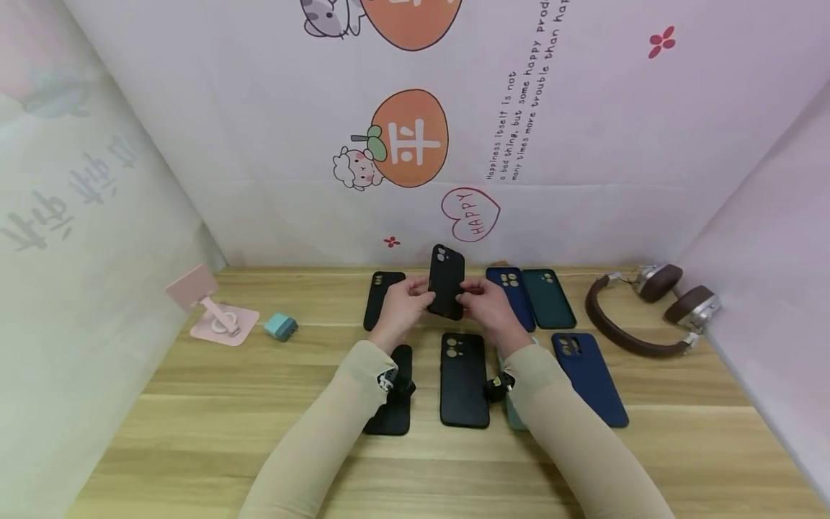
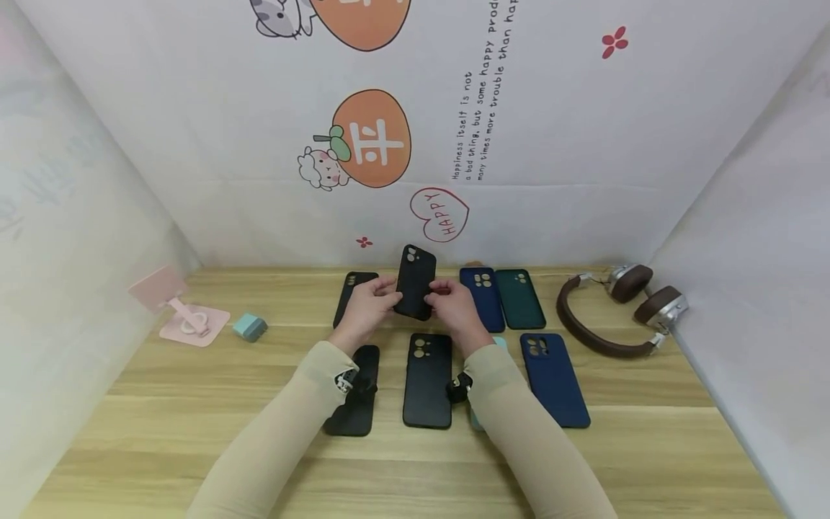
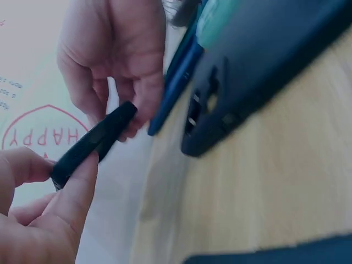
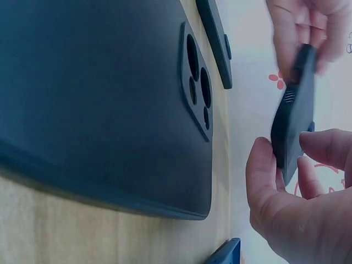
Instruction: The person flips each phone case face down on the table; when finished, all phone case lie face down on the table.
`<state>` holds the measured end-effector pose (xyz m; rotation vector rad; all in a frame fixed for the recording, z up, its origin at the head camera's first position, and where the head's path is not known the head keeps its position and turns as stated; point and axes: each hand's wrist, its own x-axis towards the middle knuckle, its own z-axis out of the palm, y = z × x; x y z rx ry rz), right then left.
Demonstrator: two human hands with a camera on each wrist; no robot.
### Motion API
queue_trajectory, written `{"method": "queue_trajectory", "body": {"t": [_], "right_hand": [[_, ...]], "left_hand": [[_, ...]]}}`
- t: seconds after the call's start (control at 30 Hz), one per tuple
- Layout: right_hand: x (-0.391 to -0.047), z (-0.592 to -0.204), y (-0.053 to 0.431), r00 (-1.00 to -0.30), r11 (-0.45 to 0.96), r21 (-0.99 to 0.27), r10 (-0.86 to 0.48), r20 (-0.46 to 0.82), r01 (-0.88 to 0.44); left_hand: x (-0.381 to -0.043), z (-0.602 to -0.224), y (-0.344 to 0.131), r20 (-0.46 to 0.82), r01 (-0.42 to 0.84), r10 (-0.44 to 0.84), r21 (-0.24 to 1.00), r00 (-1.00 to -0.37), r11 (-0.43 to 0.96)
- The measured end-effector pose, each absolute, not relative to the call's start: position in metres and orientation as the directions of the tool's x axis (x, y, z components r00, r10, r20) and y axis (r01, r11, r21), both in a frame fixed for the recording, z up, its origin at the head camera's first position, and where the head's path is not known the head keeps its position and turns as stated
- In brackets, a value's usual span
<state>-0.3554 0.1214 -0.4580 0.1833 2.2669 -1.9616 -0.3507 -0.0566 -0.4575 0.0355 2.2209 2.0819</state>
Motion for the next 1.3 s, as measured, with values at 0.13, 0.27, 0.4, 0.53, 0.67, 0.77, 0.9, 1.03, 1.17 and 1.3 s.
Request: {"method": "queue_trajectory", "body": {"t": [0.13,0.27,0.4,0.53,0.67,0.77,0.9,1.03,1.17,1.3], "right_hand": [[-0.355,-0.457,0.123,-0.983,0.151,-0.972,0.006,-0.183,0.182],[-0.354,-0.457,0.126,-0.981,0.175,-0.966,0.007,-0.193,0.192],[-0.352,-0.458,0.129,-0.981,0.217,-0.958,-0.005,-0.196,0.19],[-0.35,-0.461,0.132,-0.982,0.263,-0.949,-0.016,-0.187,0.176],[-0.349,-0.464,0.135,-0.979,0.299,-0.938,-0.038,-0.198,0.178],[-0.349,-0.466,0.135,-0.976,0.289,-0.939,-0.057,-0.212,0.187],[-0.348,-0.466,0.136,-0.975,0.267,-0.945,-0.064,-0.211,0.187],[-0.347,-0.465,0.137,-0.978,0.268,-0.948,-0.068,-0.198,0.173],[-0.347,-0.463,0.138,-0.98,0.279,-0.947,-0.069,-0.187,0.161],[-0.347,-0.463,0.139,-0.98,0.296,-0.943,-0.078,-0.185,0.154]], "left_hand": [[-0.351,-0.461,-0.057,-0.064,-0.05,0.075,0.984,-0.995,0.174],[-0.354,-0.467,-0.057,-0.082,-0.059,0.087,0.967,-0.993,0.246],[-0.354,-0.469,-0.057,-0.128,-0.091,0.109,0.953,-0.986,0.29],[-0.353,-0.468,-0.056,-0.149,-0.104,0.142,0.952,-0.979,0.288],[-0.353,-0.468,-0.058,-0.155,-0.101,0.146,0.941,-0.977,0.324],[-0.351,-0.469,-0.06,-0.152,-0.097,0.131,0.928,-0.98,0.359],[-0.351,-0.469,-0.062,-0.146,-0.094,0.125,0.933,-0.981,0.347],[-0.351,-0.466,-0.062,-0.148,-0.098,0.131,0.94,-0.98,0.327],[-0.35,-0.461,-0.059,-0.145,-0.093,0.142,0.942,-0.979,0.322],[-0.349,-0.457,-0.055,-0.137,-0.083,0.155,0.946,-0.978,0.313]]}}
